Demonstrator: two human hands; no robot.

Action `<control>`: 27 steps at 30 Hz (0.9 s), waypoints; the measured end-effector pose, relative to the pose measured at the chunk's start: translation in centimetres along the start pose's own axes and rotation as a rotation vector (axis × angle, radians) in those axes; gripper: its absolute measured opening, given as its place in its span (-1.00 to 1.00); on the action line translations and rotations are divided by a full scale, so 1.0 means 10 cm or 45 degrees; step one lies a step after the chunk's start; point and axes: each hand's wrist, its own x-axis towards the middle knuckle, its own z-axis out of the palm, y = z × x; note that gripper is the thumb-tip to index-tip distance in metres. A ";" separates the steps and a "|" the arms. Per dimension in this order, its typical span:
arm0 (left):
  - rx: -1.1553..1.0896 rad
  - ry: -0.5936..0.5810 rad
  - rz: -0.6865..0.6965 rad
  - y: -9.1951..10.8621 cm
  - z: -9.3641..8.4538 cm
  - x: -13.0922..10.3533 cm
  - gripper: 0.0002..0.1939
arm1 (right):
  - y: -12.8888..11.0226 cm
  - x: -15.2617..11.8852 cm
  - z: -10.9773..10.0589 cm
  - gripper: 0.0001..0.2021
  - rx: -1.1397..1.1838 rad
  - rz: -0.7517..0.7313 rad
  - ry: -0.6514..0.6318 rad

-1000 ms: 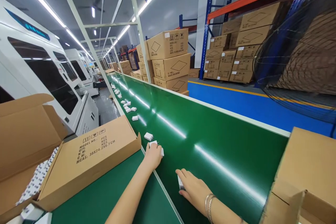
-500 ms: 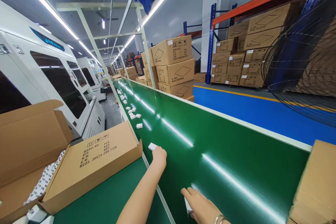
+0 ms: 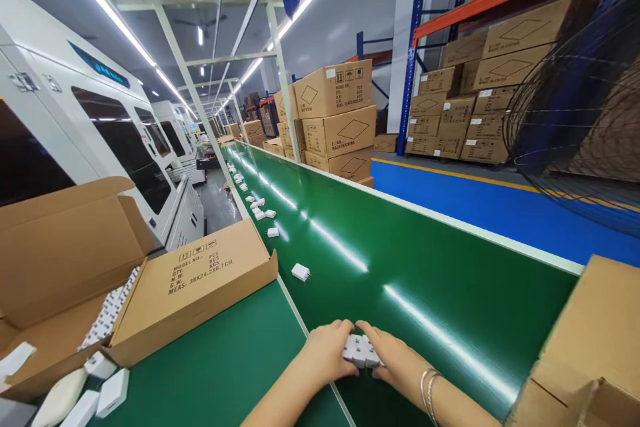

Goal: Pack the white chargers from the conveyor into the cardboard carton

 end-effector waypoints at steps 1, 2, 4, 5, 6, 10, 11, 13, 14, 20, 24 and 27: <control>0.023 -0.009 0.016 0.00 0.00 -0.05 -0.18 | -0.02 -0.03 -0.01 -0.23 -0.027 -0.016 0.006; 0.043 0.003 0.031 -0.01 -0.02 -0.11 -0.11 | -0.04 -0.05 -0.03 -0.19 -0.057 -0.039 0.020; 0.065 0.092 0.022 -0.07 -0.05 -0.20 -0.23 | -0.10 -0.08 -0.07 -0.23 -0.119 -0.109 0.048; 0.062 0.158 -0.010 -0.12 -0.06 -0.24 -0.36 | -0.13 -0.09 -0.09 -0.30 -0.146 -0.154 0.062; 0.044 0.233 -0.055 -0.17 -0.06 -0.27 -0.48 | -0.16 -0.09 -0.09 -0.39 -0.170 -0.198 0.075; -0.068 0.484 -0.108 -0.36 0.05 -0.30 -0.66 | -0.24 -0.06 -0.01 -0.64 -0.224 -0.264 0.130; -0.073 0.513 -0.072 -0.38 0.08 -0.30 -0.68 | -0.24 -0.05 0.03 -0.68 -0.220 -0.258 0.145; -0.053 0.534 -0.002 -0.39 0.13 -0.29 -0.71 | -0.21 -0.03 0.10 -0.76 -0.184 -0.246 0.167; -0.043 0.538 0.011 -0.39 0.13 -0.28 -0.72 | -0.18 -0.02 0.12 -0.78 -0.154 -0.243 0.175; -0.073 0.561 -0.020 -0.38 0.11 -0.29 -0.72 | 0.04 -0.11 0.00 -0.75 0.067 -0.165 0.226; -0.091 0.589 -0.002 -0.39 0.12 -0.29 -0.72 | 0.23 -0.51 -0.14 -0.53 0.639 0.073 0.281; -0.082 0.574 0.002 -0.38 0.12 -0.29 -0.73 | 0.33 -0.93 -0.14 -0.44 1.425 0.361 0.143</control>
